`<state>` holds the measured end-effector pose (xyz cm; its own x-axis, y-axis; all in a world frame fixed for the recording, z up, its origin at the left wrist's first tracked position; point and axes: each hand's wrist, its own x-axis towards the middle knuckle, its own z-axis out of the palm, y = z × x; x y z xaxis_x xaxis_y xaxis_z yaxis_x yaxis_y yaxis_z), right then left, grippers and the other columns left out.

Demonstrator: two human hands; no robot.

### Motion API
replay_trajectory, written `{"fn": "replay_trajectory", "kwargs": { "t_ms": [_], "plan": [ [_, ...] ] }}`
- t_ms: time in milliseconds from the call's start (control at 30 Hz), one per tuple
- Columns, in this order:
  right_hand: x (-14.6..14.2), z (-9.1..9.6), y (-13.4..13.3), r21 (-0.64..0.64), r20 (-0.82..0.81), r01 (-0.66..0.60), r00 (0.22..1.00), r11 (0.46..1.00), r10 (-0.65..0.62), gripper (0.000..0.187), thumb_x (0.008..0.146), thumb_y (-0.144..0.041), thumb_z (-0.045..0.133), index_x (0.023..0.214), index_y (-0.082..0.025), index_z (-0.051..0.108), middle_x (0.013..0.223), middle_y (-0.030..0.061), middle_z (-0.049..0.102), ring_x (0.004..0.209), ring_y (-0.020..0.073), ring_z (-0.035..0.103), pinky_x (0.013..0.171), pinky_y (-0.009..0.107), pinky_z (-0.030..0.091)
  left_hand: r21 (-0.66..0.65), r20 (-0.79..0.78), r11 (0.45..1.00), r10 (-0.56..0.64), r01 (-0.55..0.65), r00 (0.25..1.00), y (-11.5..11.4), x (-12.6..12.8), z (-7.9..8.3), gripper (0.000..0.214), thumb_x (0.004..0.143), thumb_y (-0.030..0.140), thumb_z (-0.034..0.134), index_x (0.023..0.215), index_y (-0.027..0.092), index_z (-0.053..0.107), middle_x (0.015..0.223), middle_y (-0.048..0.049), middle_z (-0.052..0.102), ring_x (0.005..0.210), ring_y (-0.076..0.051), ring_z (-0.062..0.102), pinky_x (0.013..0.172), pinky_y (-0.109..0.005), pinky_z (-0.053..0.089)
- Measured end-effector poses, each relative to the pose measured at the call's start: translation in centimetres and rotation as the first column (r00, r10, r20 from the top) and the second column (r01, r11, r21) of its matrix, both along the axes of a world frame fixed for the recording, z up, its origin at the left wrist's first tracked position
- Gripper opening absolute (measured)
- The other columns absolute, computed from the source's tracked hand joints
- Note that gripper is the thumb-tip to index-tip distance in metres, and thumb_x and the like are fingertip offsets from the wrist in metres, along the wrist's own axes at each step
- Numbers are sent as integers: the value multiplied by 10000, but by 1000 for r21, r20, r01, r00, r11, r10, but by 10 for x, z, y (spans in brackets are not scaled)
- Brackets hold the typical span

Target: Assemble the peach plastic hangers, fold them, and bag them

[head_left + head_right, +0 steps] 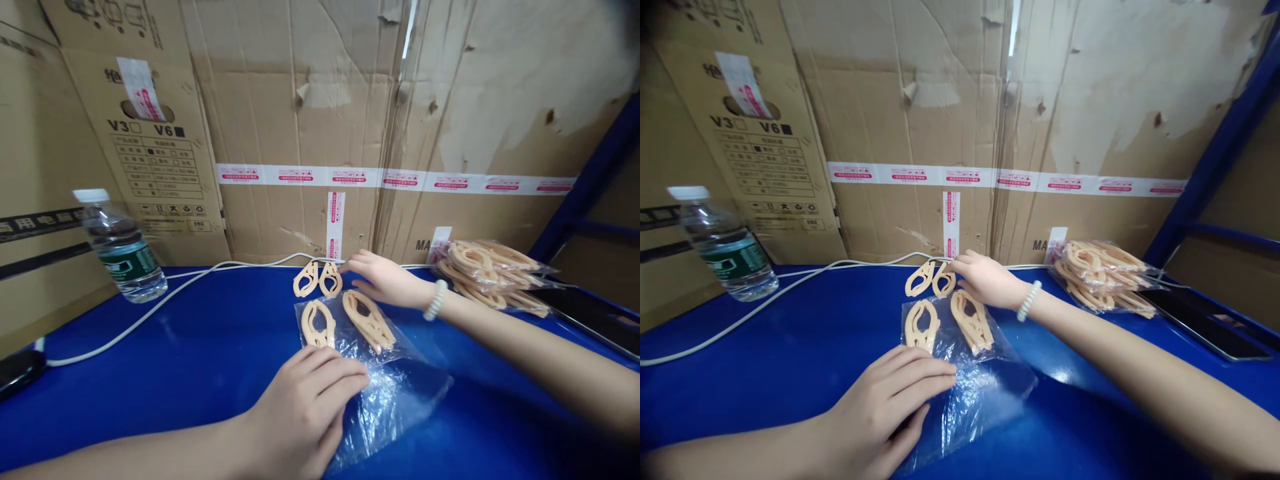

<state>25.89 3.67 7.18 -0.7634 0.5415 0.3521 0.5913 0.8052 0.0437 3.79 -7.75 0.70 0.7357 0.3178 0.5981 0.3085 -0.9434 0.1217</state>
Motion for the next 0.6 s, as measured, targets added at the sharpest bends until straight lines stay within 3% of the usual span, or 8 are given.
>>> {"fn": "replay_trajectory", "kwargs": {
  "t_ms": [133,233,400,600],
  "plan": [
    [-19,-25,65,-43,115,-4,993,999,9,539,760,4,598,1275,-152,566,1280,158,616,1164,262,543,978,425,439,6,-12,1000,-15,15,1000,1,-1,0,436,761,-17,500,1173,96,585,1168,-115,692,971,-237,623,847,-394,533],
    [-28,-39,87,-61,165,-8,986,998,18,555,748,8,625,1283,-133,572,1292,177,611,1182,270,550,975,402,442,26,-12,1000,-16,16,1000,2,-1,-1,426,770,-13,495,1176,81,583,1161,-121,692,962,-238,625,828,-395,536],
    [-10,-40,86,-63,210,24,978,998,-10,381,806,-3,569,1172,-86,636,1101,172,668,1027,263,632,891,391,491,36,-10,999,-12,12,1000,1,-2,-1,412,783,-4,492,1173,86,586,1159,-126,695,946,-240,637,815,-391,541],
    [45,-32,53,-45,142,69,988,997,-62,329,884,-53,477,1151,-126,655,1012,125,623,845,196,648,790,325,531,-14,-41,1000,-11,11,999,1,-5,-4,427,798,-4,489,1201,108,575,1205,-112,675,1006,-251,621,884,-419,527]
  ]
}}
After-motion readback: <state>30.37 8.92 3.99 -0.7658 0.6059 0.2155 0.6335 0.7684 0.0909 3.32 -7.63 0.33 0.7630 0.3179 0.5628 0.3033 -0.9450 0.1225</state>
